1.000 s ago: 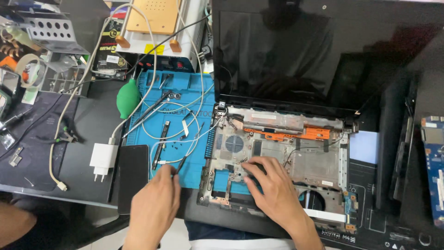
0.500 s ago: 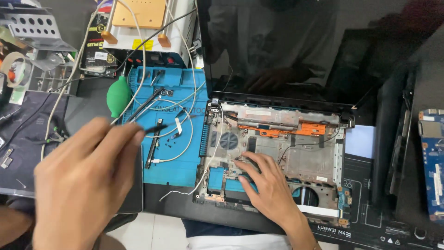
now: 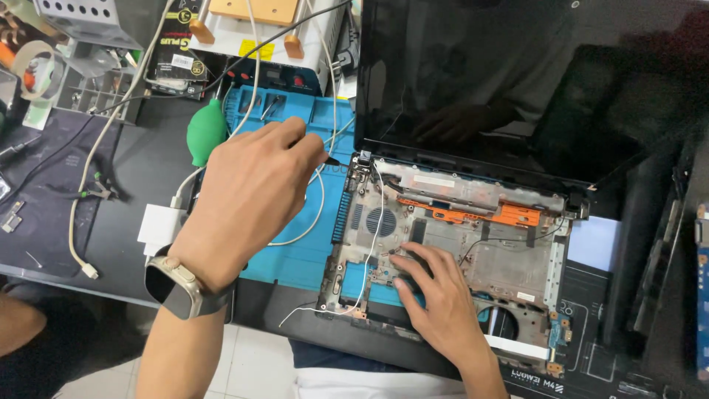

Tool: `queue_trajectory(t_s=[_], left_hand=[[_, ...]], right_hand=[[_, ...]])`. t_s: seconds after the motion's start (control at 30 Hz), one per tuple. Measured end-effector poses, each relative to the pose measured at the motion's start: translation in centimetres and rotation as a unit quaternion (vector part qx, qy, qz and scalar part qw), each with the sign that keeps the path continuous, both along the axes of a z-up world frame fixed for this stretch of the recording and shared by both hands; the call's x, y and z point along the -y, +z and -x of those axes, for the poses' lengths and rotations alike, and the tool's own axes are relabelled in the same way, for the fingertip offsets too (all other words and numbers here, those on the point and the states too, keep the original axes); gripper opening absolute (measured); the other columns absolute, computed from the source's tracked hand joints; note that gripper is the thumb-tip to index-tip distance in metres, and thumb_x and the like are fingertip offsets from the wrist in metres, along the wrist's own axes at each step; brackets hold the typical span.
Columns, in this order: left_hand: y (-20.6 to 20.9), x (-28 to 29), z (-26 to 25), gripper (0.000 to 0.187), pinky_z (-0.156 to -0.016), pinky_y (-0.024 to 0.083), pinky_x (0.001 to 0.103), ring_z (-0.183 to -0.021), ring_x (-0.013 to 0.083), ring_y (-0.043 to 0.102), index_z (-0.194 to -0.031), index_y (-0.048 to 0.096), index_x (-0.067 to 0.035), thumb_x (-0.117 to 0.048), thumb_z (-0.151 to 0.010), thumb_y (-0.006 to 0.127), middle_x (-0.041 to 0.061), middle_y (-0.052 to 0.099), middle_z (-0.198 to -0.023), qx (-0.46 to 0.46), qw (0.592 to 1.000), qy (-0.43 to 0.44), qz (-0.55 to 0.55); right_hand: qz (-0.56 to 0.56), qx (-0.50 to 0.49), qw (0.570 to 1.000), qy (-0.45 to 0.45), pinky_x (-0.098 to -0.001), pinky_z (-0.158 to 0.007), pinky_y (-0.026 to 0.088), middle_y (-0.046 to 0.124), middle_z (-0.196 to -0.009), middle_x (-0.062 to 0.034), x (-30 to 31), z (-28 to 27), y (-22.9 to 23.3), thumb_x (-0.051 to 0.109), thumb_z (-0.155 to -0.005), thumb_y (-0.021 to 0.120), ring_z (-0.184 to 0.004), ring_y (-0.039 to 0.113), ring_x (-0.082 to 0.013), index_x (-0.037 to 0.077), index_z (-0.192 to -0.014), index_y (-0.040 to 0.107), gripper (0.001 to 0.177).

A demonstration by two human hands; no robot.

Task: The person removes the motherboard from a disassembled laptop and sets it aside. They then proceed to disconnect and remove various internal cables and components, including a white ribbon cable and a black wire, from the laptop's chassis.

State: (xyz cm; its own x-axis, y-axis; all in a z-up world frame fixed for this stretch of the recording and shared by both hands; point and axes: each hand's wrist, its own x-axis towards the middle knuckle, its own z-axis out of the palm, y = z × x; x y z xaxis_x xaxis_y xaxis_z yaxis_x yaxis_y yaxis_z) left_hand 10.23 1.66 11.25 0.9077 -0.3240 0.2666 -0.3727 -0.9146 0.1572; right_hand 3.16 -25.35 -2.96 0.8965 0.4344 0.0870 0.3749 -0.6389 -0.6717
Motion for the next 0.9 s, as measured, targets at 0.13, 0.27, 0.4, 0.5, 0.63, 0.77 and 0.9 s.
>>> queue_trajectory(t_s=[0.13,0.27,0.4,0.5,0.63,0.77,0.9], left_hand=[[0.2,0.3,0.0,0.007,-0.070,0.049,0.042,-0.087,0.0287,0.065,-0.091,0.065,-0.006,-0.011,-0.093,0.067,0.009,0.061,-0.090,0.032,0.999,-0.017,-0.027],[1.0,0.4,0.0,0.006,-0.071,0.049,0.041,-0.087,0.0279,0.065,-0.091,0.066,-0.006,-0.012,-0.093,0.066,0.008,0.061,-0.089,0.045,0.998,-0.017,-0.029],[0.2,0.6,0.0,0.008,-0.070,0.049,0.041,-0.087,0.0272,0.065,-0.091,0.066,-0.006,-0.013,-0.095,0.066,0.007,0.062,-0.090,0.045,0.998,-0.017,-0.029],[0.0,0.7,0.0,0.009,-0.069,0.049,0.041,-0.086,0.0267,0.065,-0.091,0.066,-0.006,-0.014,-0.096,0.066,0.007,0.062,-0.089,0.043,0.998,-0.014,-0.039],[0.4,0.7,0.3,0.007,-0.072,0.050,0.041,-0.088,0.0267,0.066,-0.092,0.066,-0.006,-0.012,-0.094,0.066,0.007,0.062,-0.090,0.049,0.998,-0.015,-0.033],[0.5,0.7,0.2,0.008,-0.071,0.050,0.040,-0.087,0.0269,0.065,-0.091,0.066,-0.006,-0.013,-0.094,0.067,0.008,0.062,-0.089,0.056,0.998,-0.013,-0.039],[0.3,0.8,0.1,0.007,-0.071,0.050,0.040,-0.088,0.0263,0.066,-0.091,0.066,-0.006,-0.013,-0.094,0.067,0.007,0.063,-0.090,0.059,0.997,-0.019,-0.037]], right_hand=[[-0.011,0.006,1.000,0.000,-0.0462,-0.103,0.045,0.062,-0.133,-0.0084,-0.1,0.1,0.4,0.019,-0.090,0.067,-0.124,0.055,-0.0329,0.011,-0.120,0.070,0.030],[-0.018,0.011,1.000,-0.002,-0.0453,-0.102,0.046,0.062,-0.132,-0.0092,-0.1,-0.1,0.3,0.017,-0.090,0.068,-0.124,0.055,-0.0328,0.011,-0.118,0.071,0.029],[-0.020,0.011,1.000,0.001,-0.0449,-0.103,0.046,0.064,-0.131,-0.0083,-0.1,0.0,0.9,0.017,-0.090,0.067,-0.123,0.056,-0.0324,0.010,-0.118,0.070,0.029],[-0.024,0.019,1.000,0.003,-0.0451,-0.103,0.046,0.063,-0.131,-0.0093,0.0,0.0,0.5,0.017,-0.090,0.068,-0.124,0.055,-0.0332,0.010,-0.117,0.071,0.028],[-0.028,0.021,0.999,0.004,-0.0449,-0.104,0.046,0.063,-0.132,-0.0084,0.1,0.1,0.5,0.017,-0.091,0.067,-0.124,0.056,-0.0322,0.009,-0.118,0.070,0.028],[-0.028,0.008,1.000,-0.002,-0.0448,-0.103,0.047,0.063,-0.131,-0.0087,0.0,0.1,0.5,0.017,-0.091,0.067,-0.125,0.056,-0.0326,0.010,-0.116,0.071,0.027],[-0.036,0.011,0.999,-0.005,-0.0452,-0.104,0.047,0.064,-0.131,-0.0088,0.1,0.2,0.4,0.018,-0.092,0.066,-0.125,0.056,-0.0318,0.009,-0.117,0.071,0.027]])
